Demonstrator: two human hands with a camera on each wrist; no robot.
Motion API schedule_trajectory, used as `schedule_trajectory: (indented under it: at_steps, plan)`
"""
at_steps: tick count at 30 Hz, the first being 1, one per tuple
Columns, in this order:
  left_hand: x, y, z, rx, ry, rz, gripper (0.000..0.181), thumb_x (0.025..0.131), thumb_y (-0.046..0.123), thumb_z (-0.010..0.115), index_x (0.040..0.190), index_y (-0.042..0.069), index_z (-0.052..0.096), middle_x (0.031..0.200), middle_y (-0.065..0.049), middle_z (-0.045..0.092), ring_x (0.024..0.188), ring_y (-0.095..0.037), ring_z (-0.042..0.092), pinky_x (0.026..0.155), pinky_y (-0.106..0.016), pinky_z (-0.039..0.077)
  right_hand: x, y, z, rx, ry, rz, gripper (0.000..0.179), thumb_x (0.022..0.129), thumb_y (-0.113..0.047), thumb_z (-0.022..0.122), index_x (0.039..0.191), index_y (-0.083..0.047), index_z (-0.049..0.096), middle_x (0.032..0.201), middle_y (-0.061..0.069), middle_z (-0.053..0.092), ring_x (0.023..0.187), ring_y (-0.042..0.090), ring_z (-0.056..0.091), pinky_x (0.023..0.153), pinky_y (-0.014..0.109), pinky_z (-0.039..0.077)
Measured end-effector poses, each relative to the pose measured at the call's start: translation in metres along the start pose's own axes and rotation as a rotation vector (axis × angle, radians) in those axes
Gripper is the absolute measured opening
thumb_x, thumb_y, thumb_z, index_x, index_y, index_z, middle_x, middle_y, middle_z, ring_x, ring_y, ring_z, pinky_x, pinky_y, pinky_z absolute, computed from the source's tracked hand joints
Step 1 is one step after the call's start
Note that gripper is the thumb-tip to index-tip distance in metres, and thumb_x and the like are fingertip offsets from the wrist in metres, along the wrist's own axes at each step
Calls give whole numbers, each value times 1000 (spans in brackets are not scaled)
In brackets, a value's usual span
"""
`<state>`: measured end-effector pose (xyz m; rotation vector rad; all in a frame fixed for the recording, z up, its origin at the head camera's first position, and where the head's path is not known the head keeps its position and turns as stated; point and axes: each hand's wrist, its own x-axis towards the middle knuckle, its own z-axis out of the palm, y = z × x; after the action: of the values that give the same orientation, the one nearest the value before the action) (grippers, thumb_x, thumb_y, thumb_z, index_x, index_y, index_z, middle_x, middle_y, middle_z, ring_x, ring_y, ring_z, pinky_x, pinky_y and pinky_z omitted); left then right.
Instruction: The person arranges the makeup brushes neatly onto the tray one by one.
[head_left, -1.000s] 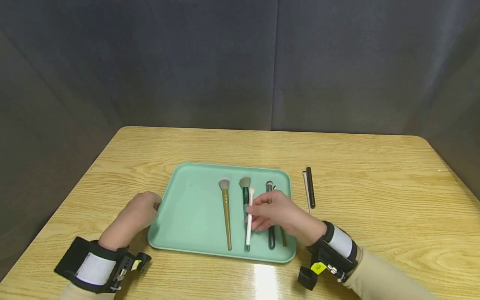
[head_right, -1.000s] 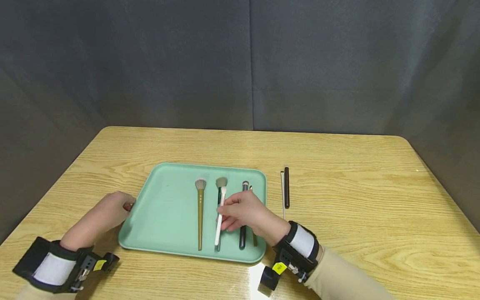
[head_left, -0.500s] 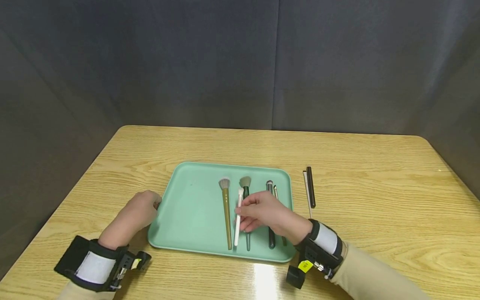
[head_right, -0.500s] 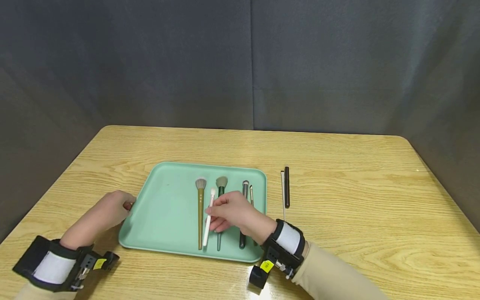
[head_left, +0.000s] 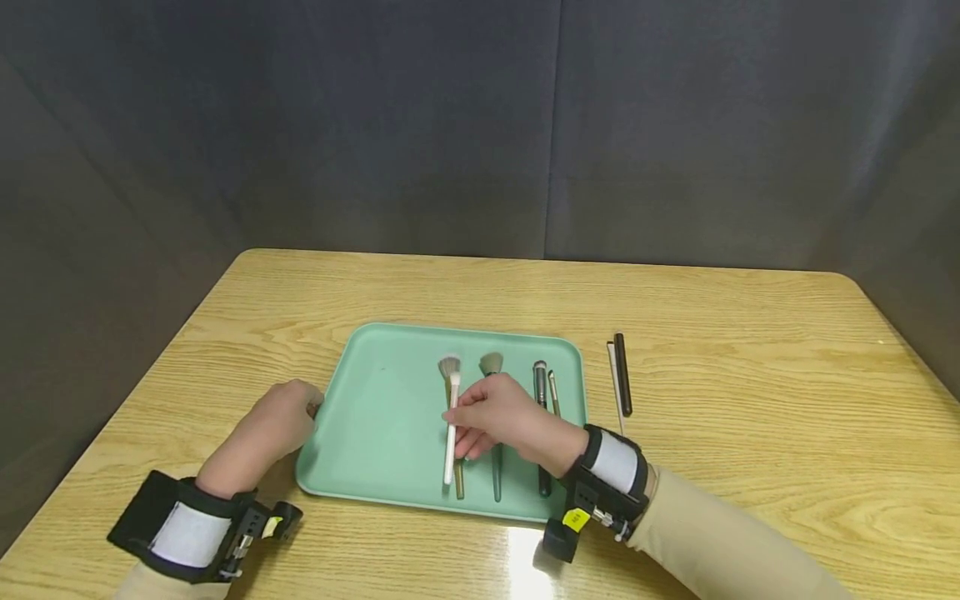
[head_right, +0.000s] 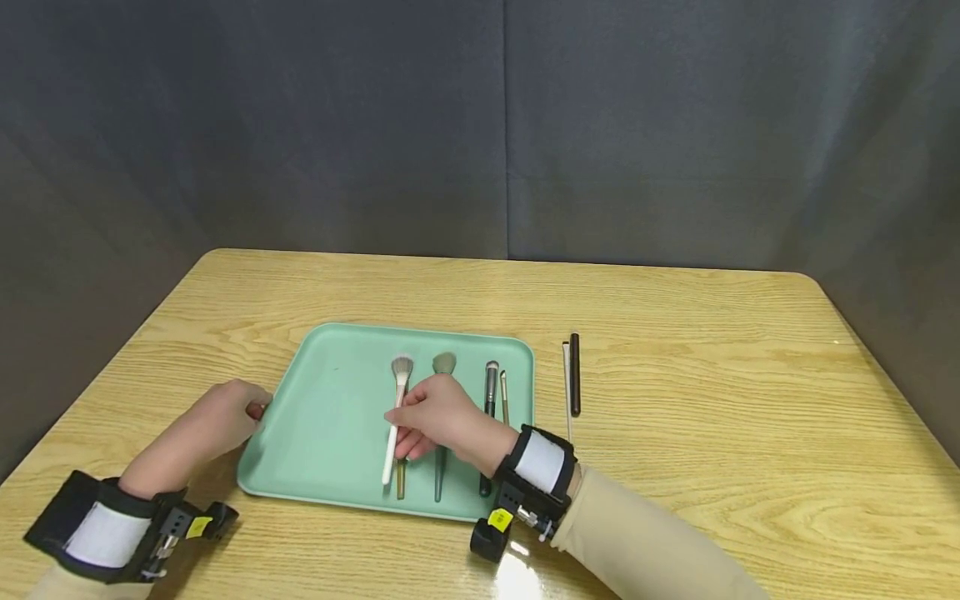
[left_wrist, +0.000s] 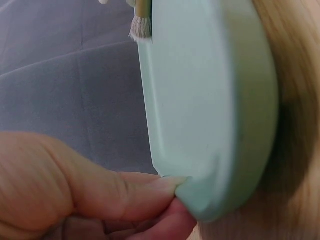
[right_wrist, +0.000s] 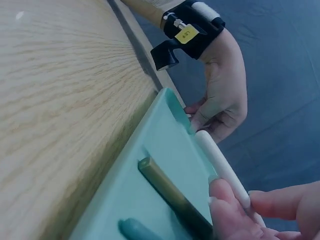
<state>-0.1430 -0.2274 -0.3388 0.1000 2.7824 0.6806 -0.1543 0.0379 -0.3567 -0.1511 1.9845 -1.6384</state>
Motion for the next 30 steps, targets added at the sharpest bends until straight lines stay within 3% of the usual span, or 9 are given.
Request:
schedule_trajectory:
  at_steps: [9,18,24,30]
  plan:
    - [0,2,0,21,8,1,22,82,-16,43,82,-7,63,73,-9,54,66,-23,48,59,-33,43,8,-10,13,-50,-23,33,11,93,0,60,88,9,62,63,10,63,49,11,60,51,25,52]
    - [-1,4,0,14,14,3,22,81,-17,43,80,-6,63,72,-9,54,65,-23,48,59,-33,43,16,-12,24,-109,-40,53,13,91,1,62,79,7,61,59,12,61,46,12,59,49,26,52]
    - [-2,4,2,2,8,10,23,81,-17,42,77,-5,61,70,-8,51,64,-22,46,58,-32,41,18,-16,28,-203,-21,62,18,90,2,63,73,5,58,59,15,63,46,15,60,48,28,52]
    - [0,5,3,-1,0,8,23,80,-16,41,79,-5,61,71,-8,52,65,-22,47,58,-32,42,22,-20,30,-373,-9,43,25,89,0,65,65,5,63,54,12,62,44,16,61,46,27,51]
